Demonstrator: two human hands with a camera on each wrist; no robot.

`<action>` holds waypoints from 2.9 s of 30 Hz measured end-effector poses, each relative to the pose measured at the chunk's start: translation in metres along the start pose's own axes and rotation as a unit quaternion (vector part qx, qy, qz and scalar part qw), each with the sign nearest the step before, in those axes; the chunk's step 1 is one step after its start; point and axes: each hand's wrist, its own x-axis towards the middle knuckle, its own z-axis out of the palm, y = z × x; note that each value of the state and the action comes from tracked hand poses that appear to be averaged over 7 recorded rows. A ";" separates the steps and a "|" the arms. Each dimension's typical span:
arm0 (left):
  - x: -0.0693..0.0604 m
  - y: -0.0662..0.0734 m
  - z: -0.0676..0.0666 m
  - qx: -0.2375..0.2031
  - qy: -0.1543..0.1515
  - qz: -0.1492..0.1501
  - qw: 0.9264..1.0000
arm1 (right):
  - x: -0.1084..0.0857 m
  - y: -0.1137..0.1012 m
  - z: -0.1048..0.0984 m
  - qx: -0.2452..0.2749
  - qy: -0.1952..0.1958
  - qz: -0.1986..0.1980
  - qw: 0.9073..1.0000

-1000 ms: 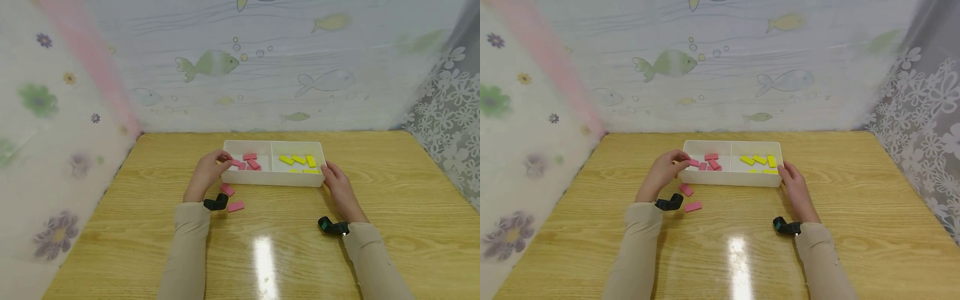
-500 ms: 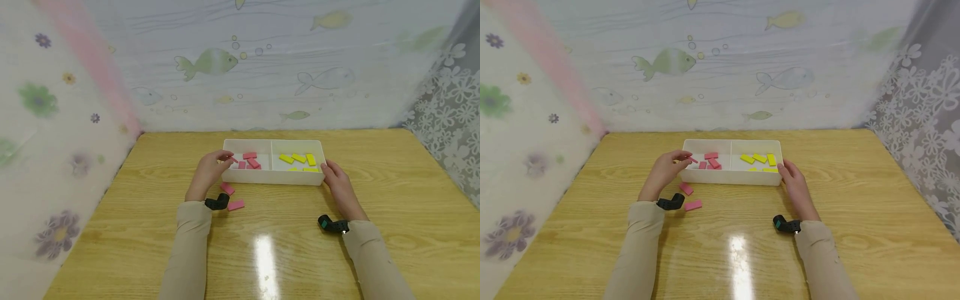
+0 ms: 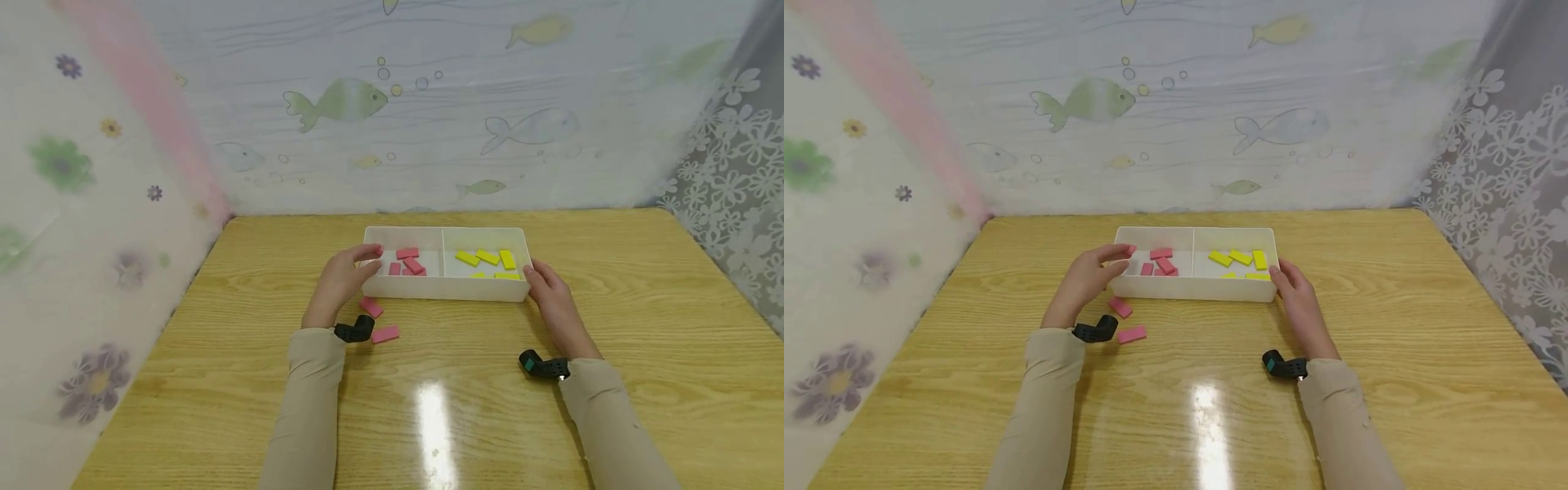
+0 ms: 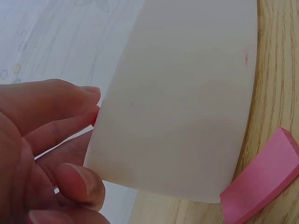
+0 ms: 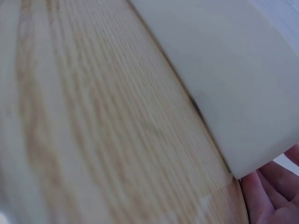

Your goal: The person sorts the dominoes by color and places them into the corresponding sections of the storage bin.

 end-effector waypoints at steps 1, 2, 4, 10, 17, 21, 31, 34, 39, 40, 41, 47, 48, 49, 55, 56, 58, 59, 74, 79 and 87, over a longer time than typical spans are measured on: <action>0.002 -0.001 -0.002 -0.002 -0.004 0.001 1.000 | 0.001 0.000 0.001 0.000 0.002 0.000 1.000; 0.004 -0.002 -0.003 -0.004 -0.008 0.003 1.000 | 0.002 -0.001 0.003 0.000 0.003 -0.001 1.000; 0.008 -0.004 -0.006 -0.008 -0.013 0.003 1.000 | 0.004 -0.003 0.006 -0.001 0.008 -0.002 1.000; 0.022 -0.011 -0.013 0.000 -0.033 0.002 0.999 | 0.009 -0.006 0.014 -0.002 0.021 -0.003 1.000; 0.033 -0.019 -0.019 0.000 -0.055 -0.016 0.998 | 0.014 -0.008 0.023 0.002 0.030 -0.004 1.000; 0.051 -0.027 -0.025 -0.001 -0.064 -0.003 0.998 | 0.018 -0.019 0.033 0.011 0.039 0.001 0.999; 0.114 -0.053 -0.042 -0.034 -0.078 0.042 0.995 | 0.046 -0.037 0.062 0.009 0.080 0.007 0.997; 0.141 -0.063 -0.049 -0.044 -0.081 0.055 0.994 | 0.062 -0.038 0.072 0.010 0.099 0.009 0.995; 0.164 -0.069 -0.056 -0.064 -0.085 0.068 0.992 | 0.077 -0.038 0.079 0.013 0.115 0.007 0.993; 0.169 -0.071 -0.058 -0.069 -0.088 0.071 0.991 | 0.080 -0.039 0.080 0.013 0.119 0.006 0.993; 0.173 -0.072 -0.059 -0.078 -0.092 0.073 0.990 | 0.082 -0.039 0.081 0.012 0.122 0.006 0.992; 0.199 -0.080 -0.065 -0.113 -0.132 0.085 0.981 | 0.098 -0.041 0.090 0.008 0.139 0.008 0.990; 0.204 -0.082 -0.067 -0.113 -0.138 0.088 0.980 | 0.101 -0.041 0.092 0.010 0.141 0.008 0.990; 0.198 -0.080 -0.067 -0.114 -0.139 0.085 0.980 | 0.098 -0.041 0.090 0.011 0.137 0.007 0.990; 0.162 -0.071 -0.069 -0.115 -0.149 0.055 0.981 | 0.084 -0.030 0.077 0.010 0.111 0.001 0.994; 0.155 -0.069 -0.069 -0.112 -0.151 0.050 0.981 | 0.082 -0.028 0.074 0.005 0.107 0.000 0.994; 0.143 -0.066 -0.069 -0.103 -0.158 0.044 0.981 | 0.078 -0.023 0.068 -0.004 0.100 0.000 0.995; 0.137 -0.065 -0.069 -0.096 -0.163 0.043 0.981 | 0.075 -0.021 0.066 -0.008 0.097 0.000 0.995; 0.107 -0.066 -0.071 -0.026 -0.252 -0.003 0.967 | 0.056 -0.032 0.060 -0.007 0.082 0.008 0.997; 0.106 -0.072 -0.067 -0.022 -0.263 -0.024 0.964 | 0.055 -0.033 0.062 0.000 0.081 0.009 0.997; 0.105 -0.076 -0.064 0.036 -0.273 -0.006 0.961 | 0.063 -0.016 0.058 -0.016 0.083 -0.001 0.996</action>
